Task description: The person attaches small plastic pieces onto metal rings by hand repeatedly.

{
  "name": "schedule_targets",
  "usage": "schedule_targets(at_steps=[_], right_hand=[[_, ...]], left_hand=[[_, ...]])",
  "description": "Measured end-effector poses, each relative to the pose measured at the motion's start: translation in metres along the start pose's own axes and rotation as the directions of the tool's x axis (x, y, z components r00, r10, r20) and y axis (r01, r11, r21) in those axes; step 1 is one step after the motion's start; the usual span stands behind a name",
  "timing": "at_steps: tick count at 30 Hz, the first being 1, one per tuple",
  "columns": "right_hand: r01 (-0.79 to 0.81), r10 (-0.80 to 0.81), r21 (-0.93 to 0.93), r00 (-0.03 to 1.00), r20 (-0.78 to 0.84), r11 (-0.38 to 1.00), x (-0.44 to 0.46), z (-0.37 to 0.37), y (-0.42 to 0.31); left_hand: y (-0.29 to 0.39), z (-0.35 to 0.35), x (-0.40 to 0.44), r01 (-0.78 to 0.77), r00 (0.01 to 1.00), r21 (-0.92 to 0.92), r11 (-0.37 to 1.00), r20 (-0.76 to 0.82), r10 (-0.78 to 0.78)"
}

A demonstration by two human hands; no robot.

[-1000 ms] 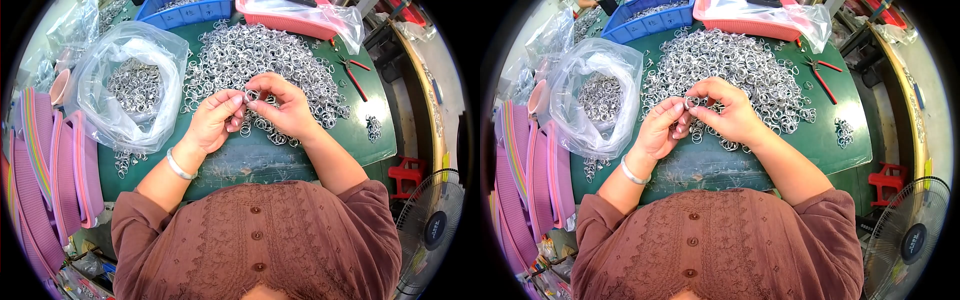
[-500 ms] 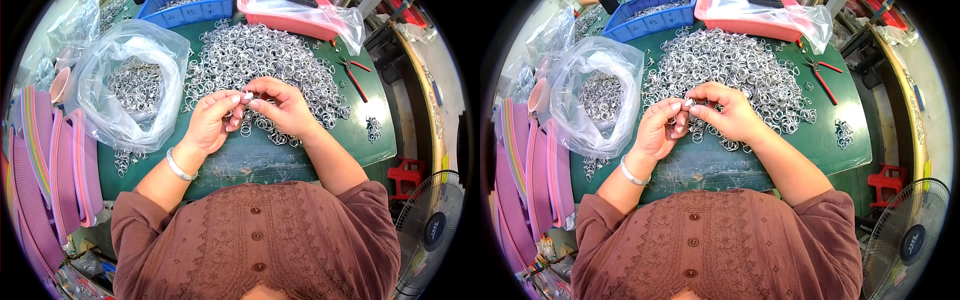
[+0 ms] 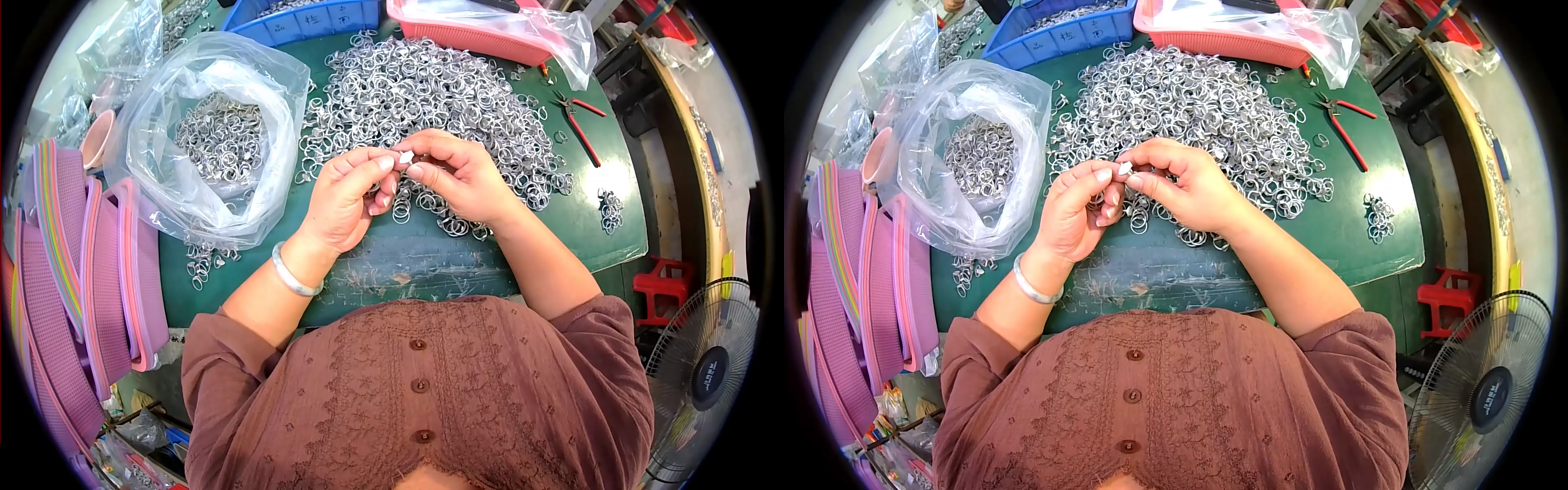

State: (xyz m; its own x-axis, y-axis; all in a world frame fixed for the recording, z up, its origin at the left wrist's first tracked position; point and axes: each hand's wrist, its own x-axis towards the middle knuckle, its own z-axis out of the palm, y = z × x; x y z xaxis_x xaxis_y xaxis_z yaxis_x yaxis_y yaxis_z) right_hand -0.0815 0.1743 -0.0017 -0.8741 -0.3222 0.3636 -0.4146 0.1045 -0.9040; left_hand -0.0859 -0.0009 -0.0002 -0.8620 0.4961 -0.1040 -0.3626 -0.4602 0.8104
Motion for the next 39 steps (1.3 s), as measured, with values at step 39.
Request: schedule_targets(at_steps=[39], right_hand=[[0.168,-0.246,-0.467,0.963,-0.112,0.868,0.004,-0.006,0.000]], left_hand=[[-0.006,-0.010,0.007,0.045,0.998,-0.084,0.995,0.056,-0.040]])
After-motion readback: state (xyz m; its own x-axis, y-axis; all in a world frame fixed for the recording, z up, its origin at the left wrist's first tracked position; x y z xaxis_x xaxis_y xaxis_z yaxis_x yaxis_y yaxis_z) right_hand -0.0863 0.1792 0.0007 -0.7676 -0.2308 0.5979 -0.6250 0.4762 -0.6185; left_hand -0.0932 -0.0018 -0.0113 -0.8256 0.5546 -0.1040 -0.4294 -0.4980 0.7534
